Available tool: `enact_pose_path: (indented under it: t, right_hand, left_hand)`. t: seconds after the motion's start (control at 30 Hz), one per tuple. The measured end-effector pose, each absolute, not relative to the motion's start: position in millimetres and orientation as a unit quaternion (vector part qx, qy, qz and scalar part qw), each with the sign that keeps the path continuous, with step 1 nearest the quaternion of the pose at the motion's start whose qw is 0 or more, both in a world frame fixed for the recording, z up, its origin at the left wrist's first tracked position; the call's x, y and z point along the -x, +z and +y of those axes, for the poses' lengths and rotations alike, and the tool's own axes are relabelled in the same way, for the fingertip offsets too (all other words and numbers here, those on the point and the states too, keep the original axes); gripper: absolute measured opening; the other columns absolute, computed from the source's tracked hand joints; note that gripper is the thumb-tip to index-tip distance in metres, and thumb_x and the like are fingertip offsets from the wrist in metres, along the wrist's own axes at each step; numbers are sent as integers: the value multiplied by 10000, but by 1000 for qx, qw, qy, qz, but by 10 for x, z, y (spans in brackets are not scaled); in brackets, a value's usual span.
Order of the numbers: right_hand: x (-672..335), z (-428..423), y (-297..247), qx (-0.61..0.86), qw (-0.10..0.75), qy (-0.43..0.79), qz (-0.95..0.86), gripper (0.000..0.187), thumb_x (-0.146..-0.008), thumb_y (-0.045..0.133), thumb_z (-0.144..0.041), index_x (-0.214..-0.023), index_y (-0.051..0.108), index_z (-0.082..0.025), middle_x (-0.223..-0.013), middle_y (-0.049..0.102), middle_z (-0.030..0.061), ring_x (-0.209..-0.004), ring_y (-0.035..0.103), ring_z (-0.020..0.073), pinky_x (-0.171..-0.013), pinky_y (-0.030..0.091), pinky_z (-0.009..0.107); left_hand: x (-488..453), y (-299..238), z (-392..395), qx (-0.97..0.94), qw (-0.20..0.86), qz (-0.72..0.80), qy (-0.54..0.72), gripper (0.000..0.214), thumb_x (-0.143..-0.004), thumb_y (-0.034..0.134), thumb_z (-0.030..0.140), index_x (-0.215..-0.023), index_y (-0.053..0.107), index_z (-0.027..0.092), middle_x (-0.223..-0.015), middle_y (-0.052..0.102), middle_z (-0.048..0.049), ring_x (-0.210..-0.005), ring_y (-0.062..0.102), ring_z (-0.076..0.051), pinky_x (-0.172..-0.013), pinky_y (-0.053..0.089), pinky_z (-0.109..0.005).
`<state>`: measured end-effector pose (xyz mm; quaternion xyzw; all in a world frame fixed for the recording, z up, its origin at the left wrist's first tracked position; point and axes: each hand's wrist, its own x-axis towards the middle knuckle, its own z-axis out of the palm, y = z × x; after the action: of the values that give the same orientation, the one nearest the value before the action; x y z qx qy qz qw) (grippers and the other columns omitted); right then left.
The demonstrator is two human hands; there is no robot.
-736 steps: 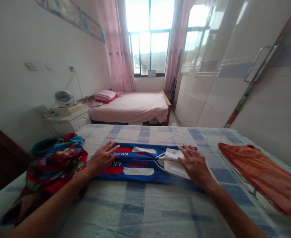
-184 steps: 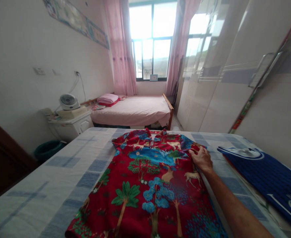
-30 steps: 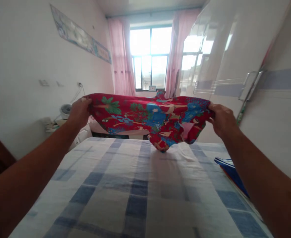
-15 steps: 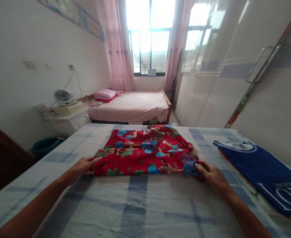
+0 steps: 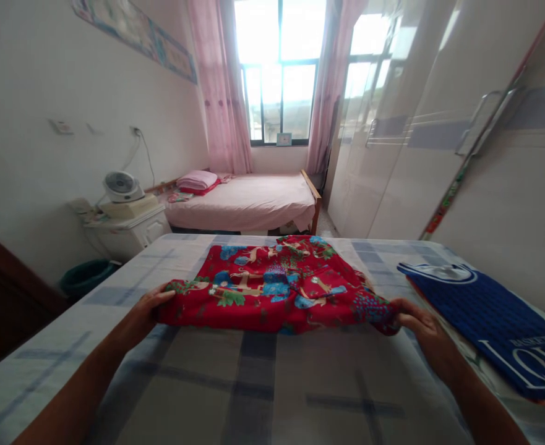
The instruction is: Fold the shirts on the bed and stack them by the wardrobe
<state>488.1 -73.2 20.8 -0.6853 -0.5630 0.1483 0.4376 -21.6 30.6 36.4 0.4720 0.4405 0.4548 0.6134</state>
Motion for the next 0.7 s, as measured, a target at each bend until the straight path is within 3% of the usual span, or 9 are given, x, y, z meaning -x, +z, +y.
enact_pose_path:
  t: [0.17, 0.27, 0.37, 0.5, 0.6, 0.7]
  right_hand:
    - [-4747, -732, 181, 702, 315, 268, -580, 398, -691, 564, -546, -850, 693, -204, -820, 705, 39, -780, 638, 260, -713, 511, 332]
    - [-4720, -745, 195, 669, 369, 295, -574, 435, -703, 557, -539, -935, 692, -196, -935, 709, 53, -875, 632, 275, -794, 502, 345]
    - [-4758, -768, 195, 656, 387, 311, -569, 441, -743, 541, -515, -1017, 683, -200, -1049, 689, 55, -985, 606, 280, -855, 484, 331]
    - [-4751, -770, 131, 676, 331, 316, -578, 474, -744, 562, -525, -1069, 664, -196, -967, 702, 44, -978, 604, 297, -850, 485, 378]
    - [-4744, -765, 106, 670, 344, 311, -580, 484, -760, 534, -542, -1085, 650, -203, -950, 700, 40, -970, 605, 294, -857, 480, 389]
    - [-4775, -766, 96, 665, 326, 318, -592, 464, -771, 514, -543, -1066, 650, -212, -1004, 692, 47, -948, 616, 285, -835, 490, 384]
  left_hand:
    - [219, 281, 300, -468, 588, 530, 392, 719, -645, 770, 294, -1275, 445, 173, -955, 717, -82, -771, 697, -240, -650, 571, -310]
    - [257, 290, 283, -465, 606, 497, 413, 886, -630, 780, 266, -1382, 311, 242, -1100, 677, -81, -867, 687, -250, -707, 575, -328]
    - [299, 305, 264, -476, 609, 500, 391, 849, -670, 747, 339, -1395, 314, 254, -1157, 654, -79, -952, 664, -257, -780, 563, -339]
    - [312, 225, 285, -519, 556, 523, 384, 829, -634, 756, 382, -1364, 385, 252, -1225, 617, -60, -1027, 630, -256, -814, 547, -310]
    - [325, 132, 337, -531, 553, 505, 397, 844, -640, 732, 383, -1381, 351, 245, -1209, 627, -62, -990, 642, -249, -826, 536, -340]
    - [364, 59, 396, -585, 476, 530, 389, 727, -632, 708, 356, -1300, 474, 188, -1172, 646, -69, -1025, 620, -253, -860, 509, -327]
